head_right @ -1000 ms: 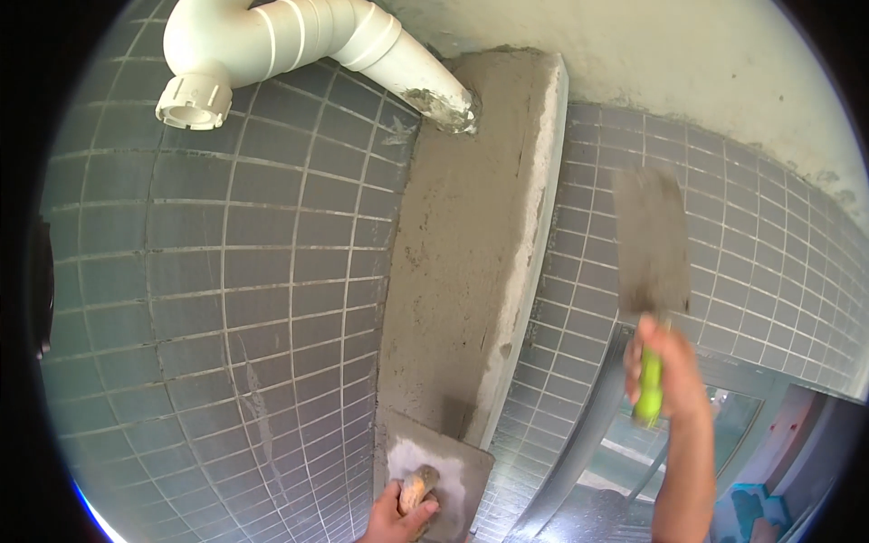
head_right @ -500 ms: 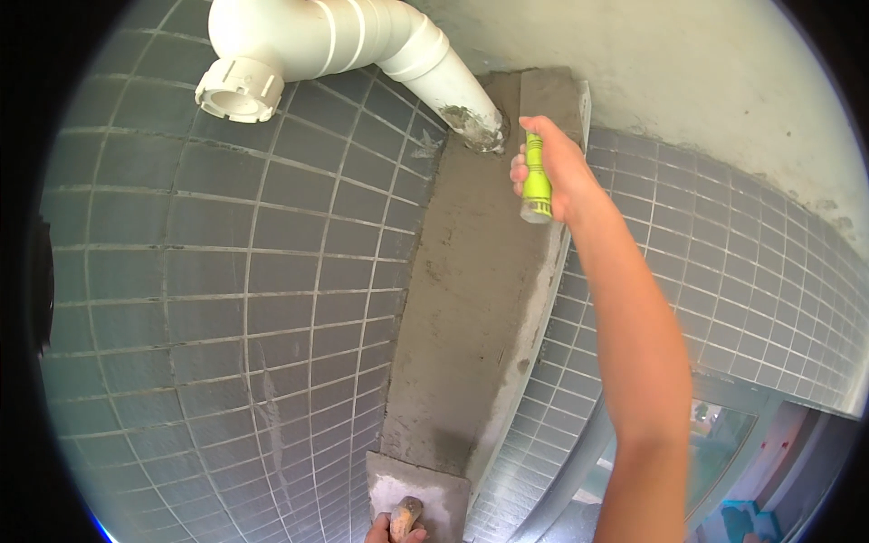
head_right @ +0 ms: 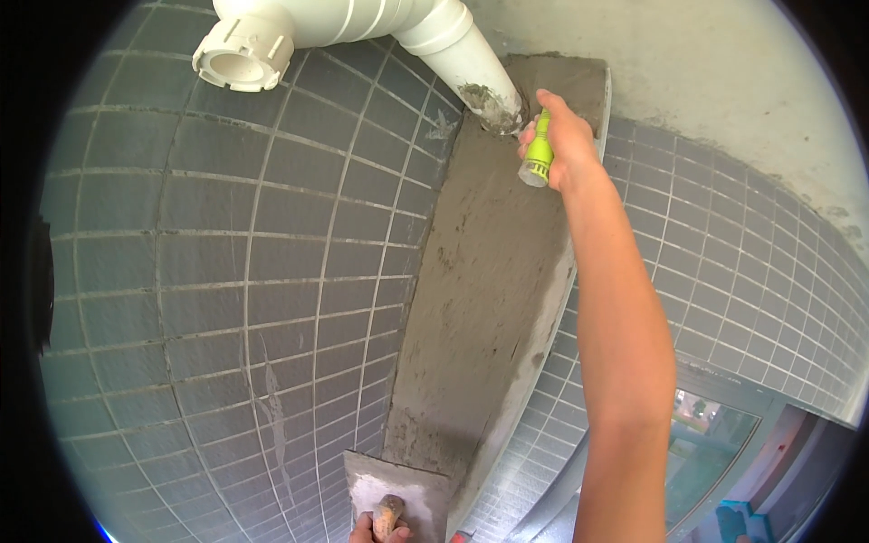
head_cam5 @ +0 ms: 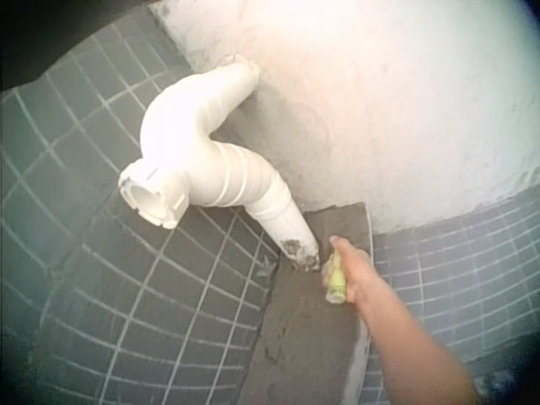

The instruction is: The person applies plaster to a vertical corner of a wall using a trowel and a putty knife, smoothing the surface and ensuring a straight edge.

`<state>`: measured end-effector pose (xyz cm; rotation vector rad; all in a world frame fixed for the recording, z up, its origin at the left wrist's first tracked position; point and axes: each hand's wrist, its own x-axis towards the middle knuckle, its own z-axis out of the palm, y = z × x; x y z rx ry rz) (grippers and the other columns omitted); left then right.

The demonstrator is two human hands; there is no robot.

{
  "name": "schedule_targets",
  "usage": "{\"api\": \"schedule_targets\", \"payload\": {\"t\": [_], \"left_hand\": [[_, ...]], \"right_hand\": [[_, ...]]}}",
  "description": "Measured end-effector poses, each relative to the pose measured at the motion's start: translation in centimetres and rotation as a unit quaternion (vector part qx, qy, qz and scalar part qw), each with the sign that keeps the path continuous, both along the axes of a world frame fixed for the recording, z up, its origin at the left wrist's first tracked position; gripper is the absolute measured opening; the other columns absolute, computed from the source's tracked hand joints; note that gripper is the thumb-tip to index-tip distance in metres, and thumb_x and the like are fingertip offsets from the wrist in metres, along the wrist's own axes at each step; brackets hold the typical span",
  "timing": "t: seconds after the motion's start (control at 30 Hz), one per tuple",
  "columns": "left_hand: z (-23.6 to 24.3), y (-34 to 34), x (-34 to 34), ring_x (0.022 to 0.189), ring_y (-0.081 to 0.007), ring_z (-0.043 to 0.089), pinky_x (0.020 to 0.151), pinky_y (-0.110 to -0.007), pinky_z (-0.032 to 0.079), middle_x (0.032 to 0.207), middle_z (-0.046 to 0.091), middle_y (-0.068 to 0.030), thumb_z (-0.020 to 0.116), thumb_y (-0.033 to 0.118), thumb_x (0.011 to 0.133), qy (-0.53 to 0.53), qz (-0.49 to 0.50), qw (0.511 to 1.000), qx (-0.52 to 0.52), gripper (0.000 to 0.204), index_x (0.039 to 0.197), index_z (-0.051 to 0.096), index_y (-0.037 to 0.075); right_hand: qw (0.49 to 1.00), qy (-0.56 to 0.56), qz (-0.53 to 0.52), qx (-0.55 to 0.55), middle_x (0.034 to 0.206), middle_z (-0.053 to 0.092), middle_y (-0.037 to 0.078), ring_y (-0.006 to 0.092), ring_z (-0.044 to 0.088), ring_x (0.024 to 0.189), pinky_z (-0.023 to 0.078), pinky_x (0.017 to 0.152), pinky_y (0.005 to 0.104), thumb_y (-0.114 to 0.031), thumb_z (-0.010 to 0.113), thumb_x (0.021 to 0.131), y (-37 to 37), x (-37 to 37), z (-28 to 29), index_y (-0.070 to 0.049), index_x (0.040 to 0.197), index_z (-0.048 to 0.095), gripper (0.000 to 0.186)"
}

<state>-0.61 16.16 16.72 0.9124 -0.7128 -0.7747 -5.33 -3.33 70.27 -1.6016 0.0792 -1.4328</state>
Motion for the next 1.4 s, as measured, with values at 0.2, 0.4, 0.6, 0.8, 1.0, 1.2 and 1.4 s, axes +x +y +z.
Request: {"api": "schedule_targets", "payload": {"t": [0.2, 0.4, 0.6, 0.8, 1.0, 1.2, 1.4], "left_hand": [[-2.3, -1.2, 0.4, 0.070, -0.0094, 0.050, 0.059, -0.023, 0.044, 0.085, 0.053, -0.0013, 0.065, 0.011, 0.088, -0.043, 0.029, 0.998, -0.028, 0.028, 0.108, 0.048, 0.003], [-2.1, -1.0, 0.4, 0.061, -0.0058, 0.046, 0.052, -0.021, 0.039, 0.079, 0.051, 0.0012, 0.065, 0.011, 0.088, -0.083, 0.027, 0.996, 0.006, 0.024, 0.103, 0.048, 0.005], [-2.4, -1.2, 0.4, 0.059, -0.0051, 0.045, 0.049, -0.021, 0.038, 0.078, 0.051, 0.0014, 0.063, 0.008, 0.088, 0.017, -0.002, 0.997, -0.075, 0.022, 0.104, 0.048, 0.005], [-1.7, -1.6, 0.2, 0.058, -0.0058, 0.046, 0.048, -0.021, 0.038, 0.078, 0.051, 0.0013, 0.063, 0.008, 0.089, 0.035, -0.019, 0.996, -0.078, 0.022, 0.104, 0.048, 0.005], [-1.8, -1.5, 0.5, 0.060, -0.0061, 0.048, 0.050, -0.021, 0.041, 0.078, 0.052, 0.0009, 0.064, 0.009, 0.088, 0.007, 0.003, 0.998, -0.060, 0.021, 0.102, 0.050, 0.006], [-2.4, -2.0, 0.7, 0.064, -0.0073, 0.050, 0.053, -0.022, 0.042, 0.079, 0.053, 0.0006, 0.065, 0.010, 0.088, 0.019, -0.002, 0.998, -0.064, 0.022, 0.103, 0.050, 0.004], [-3.2, -1.9, 1.6, 0.077, -0.0122, 0.055, 0.064, -0.026, 0.047, 0.091, 0.057, -0.0041, 0.066, 0.012, 0.088, 0.015, -0.013, 0.999, -0.050, 0.037, 0.117, 0.047, -0.001]], "right_hand": [[1.000, -0.003, -0.008, -0.015, 0.062, 0.048, 0.005, 0.0162, 0.050, 0.050, 0.043, 0.043, 0.0321, -0.030, 0.063, 0.087, -0.1, -1.4, -0.2, -0.006, 0.083, 0.046, 0.030], [0.999, -0.007, -0.033, -0.023, 0.061, 0.048, 0.005, 0.0149, 0.049, 0.049, 0.042, 0.044, 0.0305, -0.033, 0.065, 0.086, 1.0, -5.3, -2.0, -0.006, 0.082, 0.045, 0.033], [0.995, -0.002, -0.098, -0.021, 0.064, 0.048, 0.004, 0.0115, 0.046, 0.046, 0.041, 0.041, 0.0258, -0.037, 0.067, 0.083, 2.6, -9.0, -3.9, -0.005, 0.085, 0.045, 0.039], [0.991, 0.046, -0.126, -0.023, 0.064, 0.048, 0.003, 0.0111, 0.047, 0.045, 0.041, 0.042, 0.0253, -0.037, 0.068, 0.083, 3.0, -8.8, -3.9, -0.006, 0.085, 0.044, 0.039], [0.995, 0.087, 0.002, 0.048, 0.065, 0.048, 0.003, 0.0110, 0.046, 0.046, 0.040, 0.042, 0.0256, -0.040, 0.068, 0.083, 2.7, -8.2, -5.8, -0.008, 0.085, 0.044, 0.040], [0.992, 0.103, 0.030, 0.063, 0.065, 0.048, 0.002, 0.0111, 0.046, 0.047, 0.040, 0.044, 0.0264, -0.043, 0.067, 0.082, 2.4, -6.1, -8.1, -0.009, 0.084, 0.044, 0.041], [0.955, 0.193, -0.221, -0.035, 0.066, 0.054, 0.005, 0.0139, 0.055, 0.049, 0.044, 0.042, 0.0272, -0.049, 0.066, 0.081, 3.3, -6.6, -4.9, -0.004, 0.077, 0.053, 0.048]]}}
